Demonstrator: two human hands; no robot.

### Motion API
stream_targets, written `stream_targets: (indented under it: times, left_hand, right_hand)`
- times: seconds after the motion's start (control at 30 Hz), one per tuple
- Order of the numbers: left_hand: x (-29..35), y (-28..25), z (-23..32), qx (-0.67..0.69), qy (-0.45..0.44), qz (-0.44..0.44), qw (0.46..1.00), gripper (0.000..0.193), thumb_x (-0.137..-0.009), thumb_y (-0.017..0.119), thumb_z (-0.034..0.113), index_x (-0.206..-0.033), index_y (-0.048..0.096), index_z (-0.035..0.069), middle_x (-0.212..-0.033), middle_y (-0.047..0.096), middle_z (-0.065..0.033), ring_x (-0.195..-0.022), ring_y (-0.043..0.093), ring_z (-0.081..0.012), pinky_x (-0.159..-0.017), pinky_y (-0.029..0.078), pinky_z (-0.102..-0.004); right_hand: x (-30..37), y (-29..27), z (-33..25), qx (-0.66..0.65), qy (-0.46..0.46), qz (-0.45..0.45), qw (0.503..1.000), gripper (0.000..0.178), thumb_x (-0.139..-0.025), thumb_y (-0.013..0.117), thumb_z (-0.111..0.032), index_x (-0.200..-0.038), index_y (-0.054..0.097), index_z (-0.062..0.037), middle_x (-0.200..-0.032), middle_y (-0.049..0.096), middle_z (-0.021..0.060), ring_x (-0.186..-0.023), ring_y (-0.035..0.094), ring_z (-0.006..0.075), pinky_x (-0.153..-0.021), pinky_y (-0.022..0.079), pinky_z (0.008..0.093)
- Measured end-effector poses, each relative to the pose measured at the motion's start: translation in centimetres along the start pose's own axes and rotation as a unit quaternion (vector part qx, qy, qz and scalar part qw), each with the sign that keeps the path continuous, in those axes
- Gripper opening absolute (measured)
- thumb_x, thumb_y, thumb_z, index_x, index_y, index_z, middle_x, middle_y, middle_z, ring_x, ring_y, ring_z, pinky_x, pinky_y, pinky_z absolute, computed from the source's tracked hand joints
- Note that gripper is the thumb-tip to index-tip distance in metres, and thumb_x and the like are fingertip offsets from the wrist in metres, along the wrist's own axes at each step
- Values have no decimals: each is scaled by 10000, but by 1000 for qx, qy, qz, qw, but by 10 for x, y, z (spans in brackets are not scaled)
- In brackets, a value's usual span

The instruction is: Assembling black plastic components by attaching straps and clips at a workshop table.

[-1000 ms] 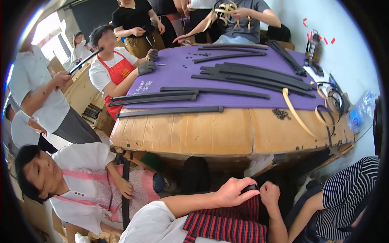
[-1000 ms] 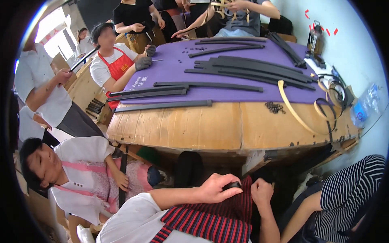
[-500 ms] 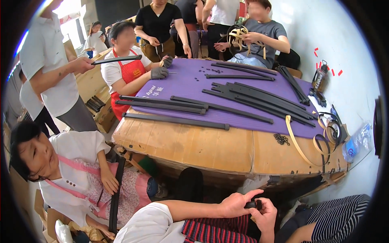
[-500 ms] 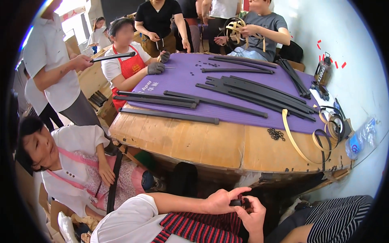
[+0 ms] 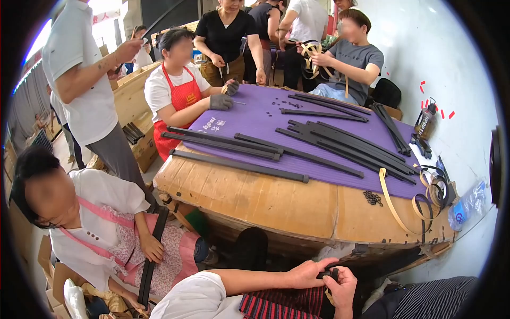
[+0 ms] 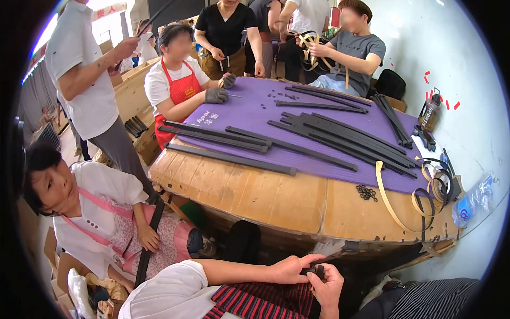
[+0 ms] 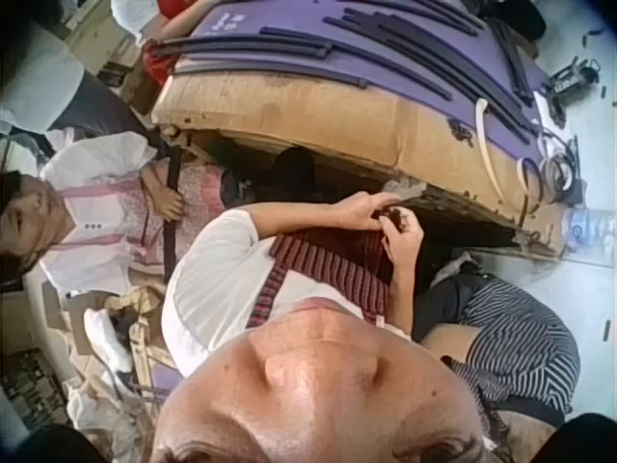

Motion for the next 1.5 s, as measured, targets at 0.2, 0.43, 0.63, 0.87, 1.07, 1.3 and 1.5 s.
stream_targets:
  times: [0.2, 0.43, 0.63, 0.87, 1.07, 1.3, 1.5]
  left_hand:
    - [22, -6, -28, -24, -12, -33, 999, 677, -749, 641, 338, -1299, 320, 108, -918, 620, -179, -815, 607, -350, -711, 487, -383]
    - [105, -22, -115, -130, -128, -90, 979, 543, -755, 609, 478, -1106, 550, 68, -916, 616, -196, -850, 593, -351, -745, 472, -397]
    - [107, -34, -89, -144, -114, -51, 982, 429, -734, 637, 456, -949, 614, 85, -796, 614, -169, -758, 596, -348, -666, 482, -408]
    - [85, -71, 16, -126, -54, 16, 990, 396, -825, 544, 419, -939, 610, 46, -764, 616, -165, -757, 587, -345, -652, 463, -418]
    - [83, -128, 90, 251, 42, 253, 933, 197, -836, 599, 131, -973, 535, 5, -761, 595, -74, -648, 557, -134, -606, 460, -266]
    - [59, -145, 96, 431, 203, 323, 818, 138, -928, 435, 169, -1043, 475, 103, -949, 592, -103, -898, 599, -269, -836, 472, -419]
    - [55, -128, 52, 491, 131, 369, 778, 143, -919, 457, 209, -1015, 518, 122, -1052, 580, -75, -983, 575, -267, -889, 460, -446]
  right_hand:
    - [-5, -15, 31, -47, 36, 54, 997, 209, -675, 658, 68, -848, 557, 7, -702, 575, 21, -541, 513, 57, -485, 415, 177]
    - [1, -47, 76, -90, 110, 121, 982, 193, -655, 648, 75, -818, 578, -1, -649, 569, 25, -467, 481, 69, -435, 380, 177]
    - [-9, -54, 69, -103, 118, 103, 982, 170, -683, 616, 34, -841, 570, -7, -629, 532, 11, -456, 460, 73, -430, 373, 186]
    - [-7, -66, -18, -135, -74, 84, 984, 139, -815, 551, -65, -943, 534, -12, -744, 534, 34, -494, 445, 65, -441, 357, 168]
    - [-1, -60, -25, -116, -71, 102, 985, 116, -827, 537, -43, -934, 533, 0, -753, 567, 85, -515, 458, 72, -469, 365, 166]
    - [4, -37, -5, -98, 5, 77, 992, 117, -824, 558, -42, -932, 551, 4, -728, 601, 84, -523, 501, 78, -478, 392, 184]
    - [3, -44, -14, -214, -38, 37, 975, 258, -920, 459, -241, -994, 545, -9, -827, 615, 104, -599, 559, 116, -505, 447, 215]
Point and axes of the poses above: each hand's wrist, its own x-axis away from the middle knuckle, its own y-axis out of the palm, z = x × y, the point moved 1 cm from there along -x, towards the middle knuckle
